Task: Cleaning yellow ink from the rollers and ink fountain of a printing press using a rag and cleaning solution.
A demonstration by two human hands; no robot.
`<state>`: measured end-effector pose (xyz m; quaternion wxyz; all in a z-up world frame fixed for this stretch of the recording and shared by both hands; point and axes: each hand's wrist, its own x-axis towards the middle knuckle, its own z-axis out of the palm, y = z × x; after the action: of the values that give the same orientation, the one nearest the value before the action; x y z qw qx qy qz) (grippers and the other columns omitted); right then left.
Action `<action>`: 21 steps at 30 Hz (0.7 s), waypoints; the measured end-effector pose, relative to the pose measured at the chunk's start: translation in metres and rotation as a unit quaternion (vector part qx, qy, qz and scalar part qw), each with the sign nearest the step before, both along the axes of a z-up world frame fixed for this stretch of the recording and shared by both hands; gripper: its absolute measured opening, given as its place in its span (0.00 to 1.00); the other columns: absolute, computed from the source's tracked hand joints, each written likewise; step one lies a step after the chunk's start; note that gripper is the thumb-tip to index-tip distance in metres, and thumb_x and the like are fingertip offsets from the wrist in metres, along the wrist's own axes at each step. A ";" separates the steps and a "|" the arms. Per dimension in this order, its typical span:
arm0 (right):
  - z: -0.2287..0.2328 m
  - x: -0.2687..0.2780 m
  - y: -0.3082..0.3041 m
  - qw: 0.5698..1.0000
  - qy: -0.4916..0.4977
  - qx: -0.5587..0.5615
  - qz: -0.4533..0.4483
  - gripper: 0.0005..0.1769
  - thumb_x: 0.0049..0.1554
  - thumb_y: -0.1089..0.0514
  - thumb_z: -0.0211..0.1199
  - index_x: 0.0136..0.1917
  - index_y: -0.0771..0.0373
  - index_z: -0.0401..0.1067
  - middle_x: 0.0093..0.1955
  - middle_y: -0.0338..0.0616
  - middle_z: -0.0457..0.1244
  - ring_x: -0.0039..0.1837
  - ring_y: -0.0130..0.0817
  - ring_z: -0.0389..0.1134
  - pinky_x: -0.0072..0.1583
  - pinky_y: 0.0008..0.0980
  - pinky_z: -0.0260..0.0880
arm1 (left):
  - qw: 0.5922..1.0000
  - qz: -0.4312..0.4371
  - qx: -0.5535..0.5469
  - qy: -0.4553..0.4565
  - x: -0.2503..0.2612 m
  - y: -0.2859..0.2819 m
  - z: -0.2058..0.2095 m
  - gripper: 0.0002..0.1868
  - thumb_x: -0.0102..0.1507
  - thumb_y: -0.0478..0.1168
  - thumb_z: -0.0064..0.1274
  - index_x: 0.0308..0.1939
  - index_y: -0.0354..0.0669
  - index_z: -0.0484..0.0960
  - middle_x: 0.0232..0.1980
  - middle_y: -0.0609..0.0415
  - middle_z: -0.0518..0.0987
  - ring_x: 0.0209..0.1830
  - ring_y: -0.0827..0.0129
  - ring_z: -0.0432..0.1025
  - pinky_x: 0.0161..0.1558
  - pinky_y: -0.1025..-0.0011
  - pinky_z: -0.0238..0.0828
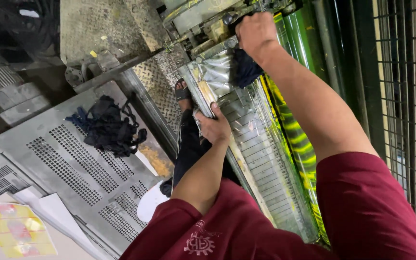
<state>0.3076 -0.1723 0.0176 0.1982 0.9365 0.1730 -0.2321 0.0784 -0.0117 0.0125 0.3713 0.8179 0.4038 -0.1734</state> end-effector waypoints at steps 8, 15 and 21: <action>0.003 0.000 -0.002 0.999 0.001 0.048 -0.014 0.12 0.55 0.47 0.61 0.49 0.48 0.82 0.47 0.42 0.71 0.53 0.46 0.72 0.52 0.45 0.66 | 1.000 0.003 0.013 0.001 -0.001 -0.001 -0.003 0.36 0.67 0.68 0.41 0.60 0.38 0.64 0.47 0.31 0.81 0.47 0.34 0.76 0.48 0.44 0.69; -0.012 -0.004 -0.022 0.993 -0.055 0.035 0.094 0.17 0.65 0.50 0.53 0.44 0.51 0.82 0.44 0.41 0.72 0.48 0.43 0.74 0.48 0.43 0.68 | 1.000 0.004 0.004 -0.009 -0.002 0.001 -0.002 0.36 0.66 0.67 0.42 0.59 0.38 0.64 0.47 0.31 0.81 0.46 0.34 0.76 0.48 0.43 0.70; -0.017 -0.001 -0.024 0.995 -0.024 0.066 0.071 0.20 0.66 0.50 0.53 0.41 0.52 0.82 0.41 0.43 0.73 0.46 0.46 0.75 0.45 0.44 0.70 | 1.000 0.013 0.002 0.006 0.003 0.001 0.006 0.36 0.66 0.67 0.43 0.62 0.40 0.64 0.49 0.32 0.81 0.48 0.35 0.75 0.50 0.44 0.69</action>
<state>0.3065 -0.1964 0.0008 0.1564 0.9382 0.2489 -0.1828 0.0809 -0.0110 0.0182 0.3698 0.8120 0.4172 -0.1728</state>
